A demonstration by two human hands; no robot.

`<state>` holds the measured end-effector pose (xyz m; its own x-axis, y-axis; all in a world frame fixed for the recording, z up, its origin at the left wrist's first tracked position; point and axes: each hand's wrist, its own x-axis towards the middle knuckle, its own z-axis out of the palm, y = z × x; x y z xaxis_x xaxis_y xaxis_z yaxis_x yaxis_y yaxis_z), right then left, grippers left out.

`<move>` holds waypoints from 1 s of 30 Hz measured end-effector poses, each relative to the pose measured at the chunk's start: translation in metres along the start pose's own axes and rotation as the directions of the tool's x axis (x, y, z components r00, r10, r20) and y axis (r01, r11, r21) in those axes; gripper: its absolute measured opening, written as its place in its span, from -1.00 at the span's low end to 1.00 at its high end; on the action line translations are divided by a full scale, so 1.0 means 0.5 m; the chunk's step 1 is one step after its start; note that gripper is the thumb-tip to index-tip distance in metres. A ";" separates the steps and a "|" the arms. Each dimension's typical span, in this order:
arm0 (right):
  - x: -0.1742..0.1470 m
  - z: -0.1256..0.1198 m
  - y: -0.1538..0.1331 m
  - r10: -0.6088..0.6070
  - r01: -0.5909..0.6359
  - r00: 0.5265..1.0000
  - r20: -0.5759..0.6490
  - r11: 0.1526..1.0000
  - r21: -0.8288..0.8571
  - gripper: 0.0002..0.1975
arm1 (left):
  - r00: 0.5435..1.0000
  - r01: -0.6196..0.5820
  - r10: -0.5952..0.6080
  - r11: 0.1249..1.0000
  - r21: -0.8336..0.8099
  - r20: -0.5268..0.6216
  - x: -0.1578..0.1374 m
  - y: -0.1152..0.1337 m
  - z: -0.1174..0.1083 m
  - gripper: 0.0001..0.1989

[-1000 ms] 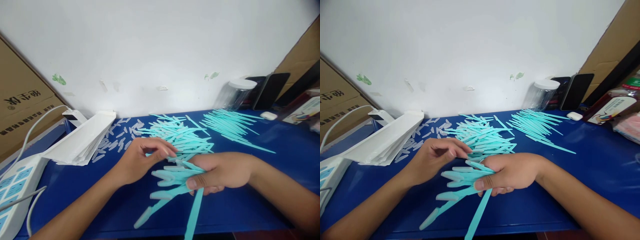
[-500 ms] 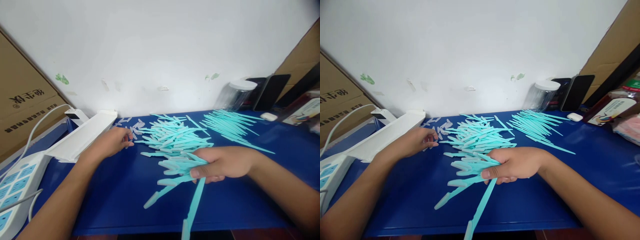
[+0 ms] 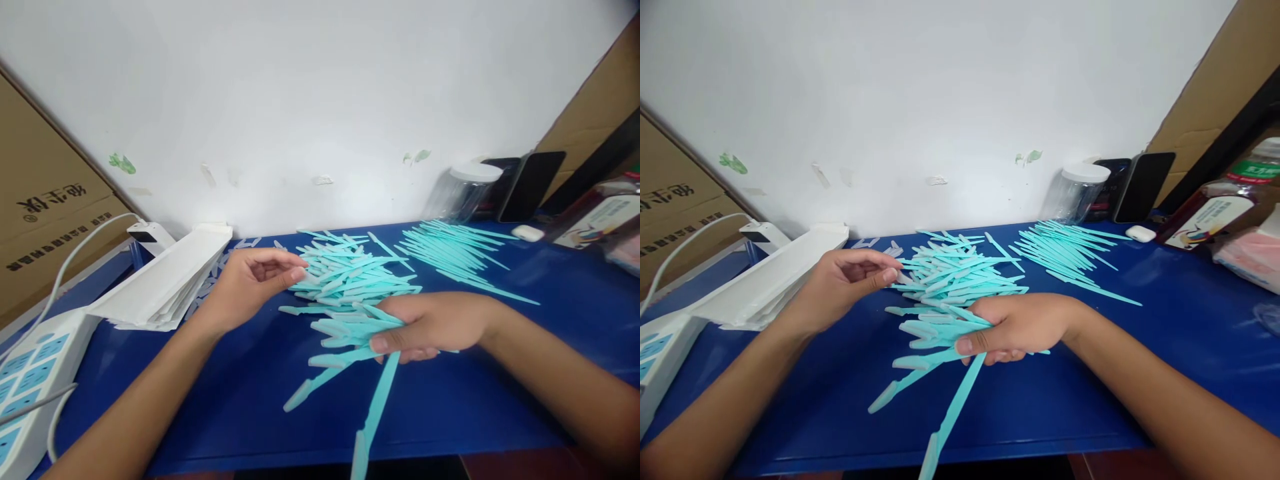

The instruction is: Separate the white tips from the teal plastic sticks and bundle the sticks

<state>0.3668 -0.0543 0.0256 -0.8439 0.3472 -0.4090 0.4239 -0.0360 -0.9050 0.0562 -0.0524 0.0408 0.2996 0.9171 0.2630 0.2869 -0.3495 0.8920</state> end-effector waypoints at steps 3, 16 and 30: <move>0.005 0.000 0.001 -0.015 0.015 0.999 0.028 1.000 0.011 -0.43 | 1.000 -0.011 0.010 0.997 -0.072 -0.015 -0.022 0.022 0.050 -0.83; 0.010 0.000 0.009 0.015 -0.015 1.000 0.019 1.000 -0.020 -0.38 | 0.986 -0.166 0.166 0.986 0.024 -0.019 -0.042 0.034 0.085 -0.95; 0.010 -0.004 0.013 0.011 -0.010 1.000 0.024 0.999 -0.044 -0.39 | 0.984 -0.176 0.176 0.983 0.061 -0.001 -0.044 0.031 0.086 -0.95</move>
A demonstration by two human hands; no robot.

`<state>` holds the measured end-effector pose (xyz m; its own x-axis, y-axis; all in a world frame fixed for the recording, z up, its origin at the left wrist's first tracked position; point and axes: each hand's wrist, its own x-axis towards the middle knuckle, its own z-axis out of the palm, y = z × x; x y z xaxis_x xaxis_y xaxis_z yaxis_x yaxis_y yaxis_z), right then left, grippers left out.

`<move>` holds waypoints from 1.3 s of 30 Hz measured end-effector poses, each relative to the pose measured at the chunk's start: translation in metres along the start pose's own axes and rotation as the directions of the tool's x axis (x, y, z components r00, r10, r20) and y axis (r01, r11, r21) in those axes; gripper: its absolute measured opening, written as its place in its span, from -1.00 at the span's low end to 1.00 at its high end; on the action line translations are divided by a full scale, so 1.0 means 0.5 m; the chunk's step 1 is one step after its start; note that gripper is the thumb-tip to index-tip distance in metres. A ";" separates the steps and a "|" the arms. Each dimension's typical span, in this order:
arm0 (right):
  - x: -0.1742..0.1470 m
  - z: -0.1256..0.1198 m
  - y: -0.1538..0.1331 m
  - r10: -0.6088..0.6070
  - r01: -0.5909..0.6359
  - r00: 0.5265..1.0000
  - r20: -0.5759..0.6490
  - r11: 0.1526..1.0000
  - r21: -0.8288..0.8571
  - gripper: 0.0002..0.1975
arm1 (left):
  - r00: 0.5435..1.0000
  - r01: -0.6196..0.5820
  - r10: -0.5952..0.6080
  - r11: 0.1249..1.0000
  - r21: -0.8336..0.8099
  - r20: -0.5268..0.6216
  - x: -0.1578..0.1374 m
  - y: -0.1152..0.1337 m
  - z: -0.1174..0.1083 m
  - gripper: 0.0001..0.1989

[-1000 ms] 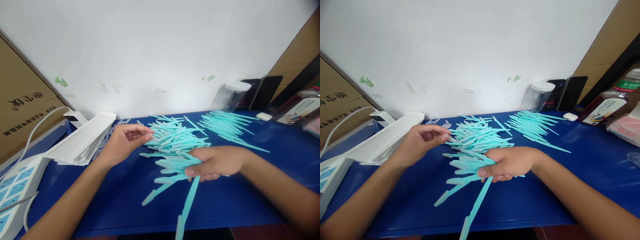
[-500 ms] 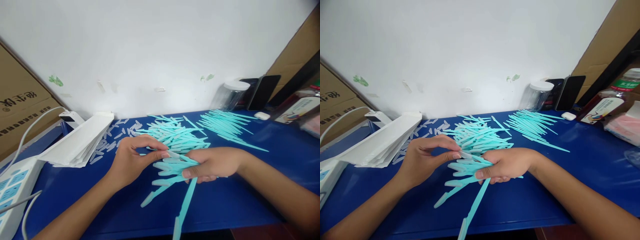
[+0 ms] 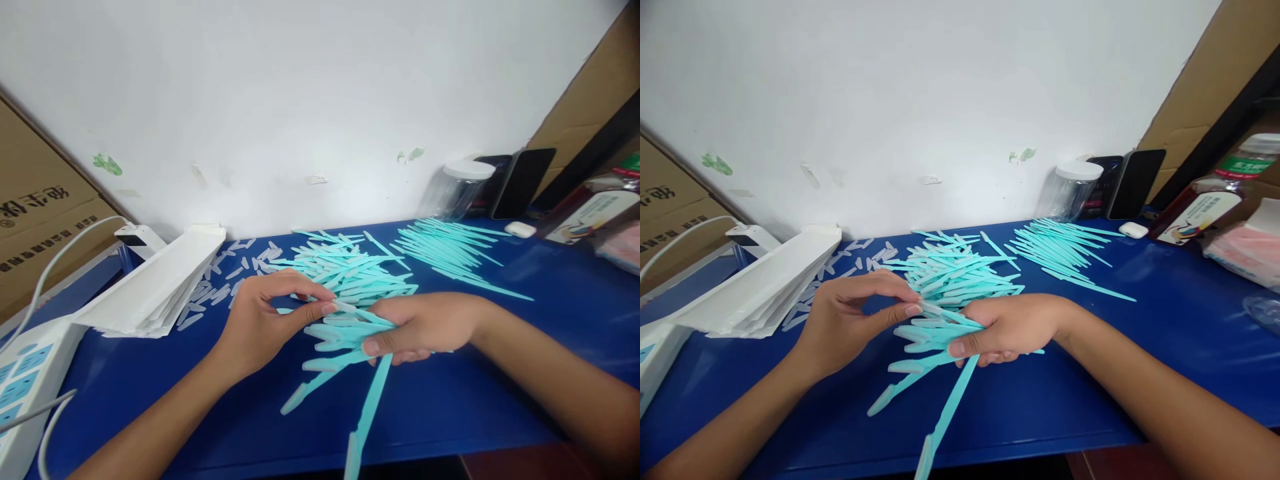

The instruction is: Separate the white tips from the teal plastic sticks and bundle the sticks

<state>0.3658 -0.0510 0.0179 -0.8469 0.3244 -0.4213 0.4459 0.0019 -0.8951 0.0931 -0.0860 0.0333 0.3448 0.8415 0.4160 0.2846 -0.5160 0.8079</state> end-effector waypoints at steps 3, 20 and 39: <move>0.001 0.001 -0.002 -0.001 0.001 1.000 0.002 1.000 -0.010 -0.39 | 1.000 -0.020 0.020 1.000 0.005 0.005 -0.001 -0.001 0.003 -0.93; -0.001 0.002 -0.008 0.027 -0.027 1.000 -0.004 0.999 -0.020 -0.46 | 0.999 -0.016 0.017 1.000 0.005 -0.052 0.000 -0.001 0.008 -0.91; 0.013 0.037 -0.030 0.029 -0.028 0.998 -0.052 0.999 0.026 -0.40 | 0.989 -0.130 0.139 0.977 0.171 -0.044 -0.002 0.011 0.038 -0.96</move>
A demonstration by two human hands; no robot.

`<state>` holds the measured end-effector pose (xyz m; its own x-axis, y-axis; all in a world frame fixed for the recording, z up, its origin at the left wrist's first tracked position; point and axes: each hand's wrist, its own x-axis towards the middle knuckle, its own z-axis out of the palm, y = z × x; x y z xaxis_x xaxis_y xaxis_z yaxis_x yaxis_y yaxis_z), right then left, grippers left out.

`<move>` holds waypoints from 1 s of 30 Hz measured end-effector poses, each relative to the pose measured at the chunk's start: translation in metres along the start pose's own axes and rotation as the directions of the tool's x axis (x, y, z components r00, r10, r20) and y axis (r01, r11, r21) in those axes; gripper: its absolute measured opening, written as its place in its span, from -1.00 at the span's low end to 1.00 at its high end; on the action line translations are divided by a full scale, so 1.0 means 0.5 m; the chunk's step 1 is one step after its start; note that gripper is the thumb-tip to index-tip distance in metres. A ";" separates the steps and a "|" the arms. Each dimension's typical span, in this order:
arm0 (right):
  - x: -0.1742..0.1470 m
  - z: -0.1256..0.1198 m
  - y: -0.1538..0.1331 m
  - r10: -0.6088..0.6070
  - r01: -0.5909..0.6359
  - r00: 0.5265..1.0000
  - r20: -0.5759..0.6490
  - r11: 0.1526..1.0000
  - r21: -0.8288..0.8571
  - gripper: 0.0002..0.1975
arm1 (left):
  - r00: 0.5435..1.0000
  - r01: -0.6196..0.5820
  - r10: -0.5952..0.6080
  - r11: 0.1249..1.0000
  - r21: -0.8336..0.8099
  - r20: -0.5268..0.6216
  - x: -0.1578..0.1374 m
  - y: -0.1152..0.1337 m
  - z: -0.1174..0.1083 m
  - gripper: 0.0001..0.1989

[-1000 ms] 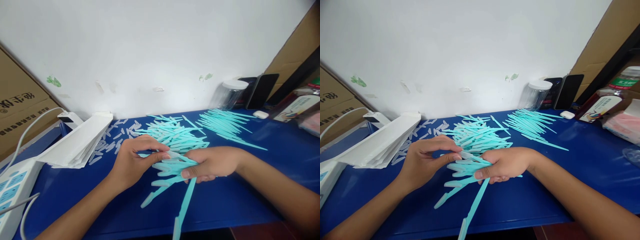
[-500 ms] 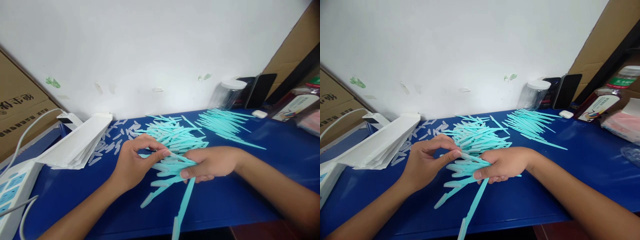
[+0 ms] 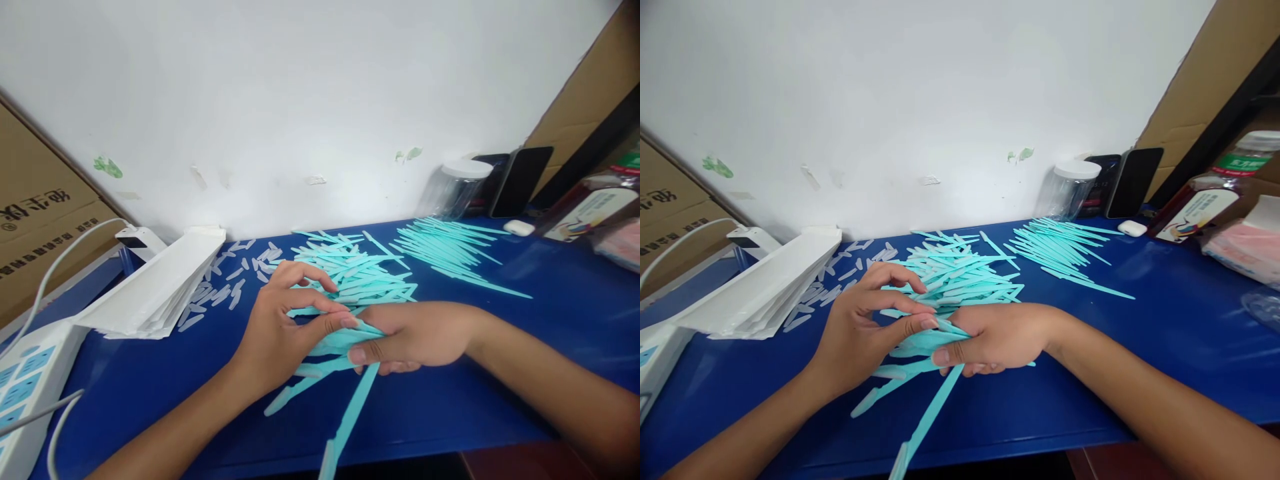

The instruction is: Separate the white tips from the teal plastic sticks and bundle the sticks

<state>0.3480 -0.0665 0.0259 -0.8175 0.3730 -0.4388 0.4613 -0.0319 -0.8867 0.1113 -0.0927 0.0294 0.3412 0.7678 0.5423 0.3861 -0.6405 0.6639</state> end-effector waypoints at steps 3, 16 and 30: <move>0.005 0.003 0.002 0.010 -0.010 1.000 -0.012 1.000 0.027 -0.42 | 0.999 0.005 -0.005 1.000 -0.004 0.032 -0.001 -0.001 0.002 -0.96; -0.016 -0.035 0.020 -0.123 0.123 0.987 -0.103 0.992 -0.013 -0.46 | 0.971 0.228 -0.231 0.973 -0.046 -0.067 0.024 -0.037 -0.068 -0.68; -0.006 -0.047 0.033 -0.158 0.164 0.985 -0.070 0.981 0.099 -0.57 | 0.953 0.212 -0.213 0.977 0.028 0.217 0.015 -0.028 -0.049 -0.59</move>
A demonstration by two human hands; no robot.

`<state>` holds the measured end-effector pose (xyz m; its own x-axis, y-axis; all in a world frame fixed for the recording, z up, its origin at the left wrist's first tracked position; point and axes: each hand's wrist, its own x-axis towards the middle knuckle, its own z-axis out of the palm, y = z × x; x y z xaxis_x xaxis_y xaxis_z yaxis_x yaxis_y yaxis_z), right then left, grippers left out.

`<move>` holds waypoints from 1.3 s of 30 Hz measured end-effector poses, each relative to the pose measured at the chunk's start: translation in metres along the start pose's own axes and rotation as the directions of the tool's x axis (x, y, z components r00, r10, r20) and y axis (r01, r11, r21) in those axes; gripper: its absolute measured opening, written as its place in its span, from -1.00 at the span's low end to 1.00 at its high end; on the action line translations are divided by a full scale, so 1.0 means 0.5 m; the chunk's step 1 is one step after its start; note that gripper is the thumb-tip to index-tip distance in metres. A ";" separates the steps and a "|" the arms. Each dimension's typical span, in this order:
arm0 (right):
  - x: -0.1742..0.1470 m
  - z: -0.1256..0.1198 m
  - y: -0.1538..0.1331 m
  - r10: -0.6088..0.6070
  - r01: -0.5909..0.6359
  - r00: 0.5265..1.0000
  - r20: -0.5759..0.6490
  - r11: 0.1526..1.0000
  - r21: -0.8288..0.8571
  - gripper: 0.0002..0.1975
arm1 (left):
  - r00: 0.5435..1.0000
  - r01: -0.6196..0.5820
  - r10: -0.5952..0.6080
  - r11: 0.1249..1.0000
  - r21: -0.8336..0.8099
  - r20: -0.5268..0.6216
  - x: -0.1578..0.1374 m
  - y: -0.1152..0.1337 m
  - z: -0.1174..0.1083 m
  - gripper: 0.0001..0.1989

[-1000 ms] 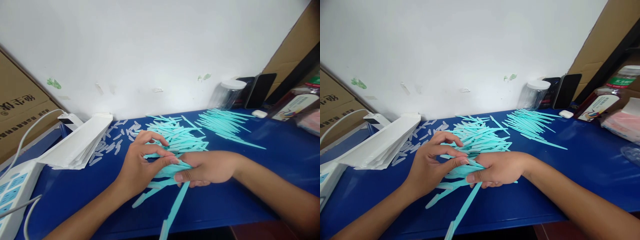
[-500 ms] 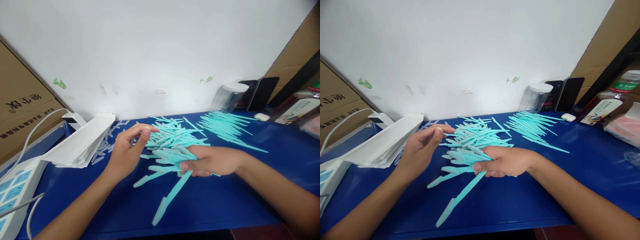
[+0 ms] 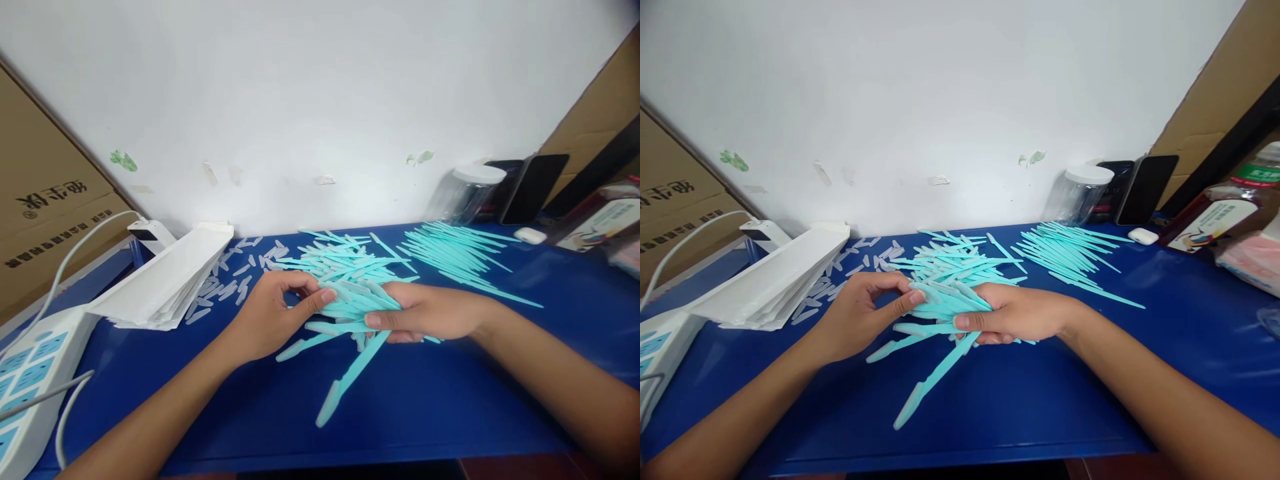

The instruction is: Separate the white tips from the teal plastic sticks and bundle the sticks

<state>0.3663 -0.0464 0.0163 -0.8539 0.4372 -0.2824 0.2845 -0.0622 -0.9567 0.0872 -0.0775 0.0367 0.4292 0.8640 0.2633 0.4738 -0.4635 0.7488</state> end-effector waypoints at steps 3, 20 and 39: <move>0.002 -0.002 0.000 -0.008 0.008 1.000 0.006 1.000 0.000 -0.59 | 1.000 0.013 -0.012 1.000 -0.016 0.027 0.000 -0.002 0.002 -0.57; -0.033 0.003 -0.023 0.250 -0.274 0.937 -0.244 0.959 -0.071 -0.40 | 0.952 0.191 -0.303 0.715 0.672 0.051 0.021 -0.147 -0.172 -0.74; -0.029 0.011 -0.031 0.235 -0.270 0.940 -0.248 0.956 -0.117 -0.37 | 0.982 0.036 -0.148 0.750 0.660 0.114 0.033 -0.183 -0.125 -0.82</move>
<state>0.3721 -0.0566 0.0351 -0.6280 0.6185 -0.4724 0.5533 -0.0721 -0.8299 0.0028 -0.0086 0.0106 0.4394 0.8949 0.0782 0.8787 -0.4462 0.1695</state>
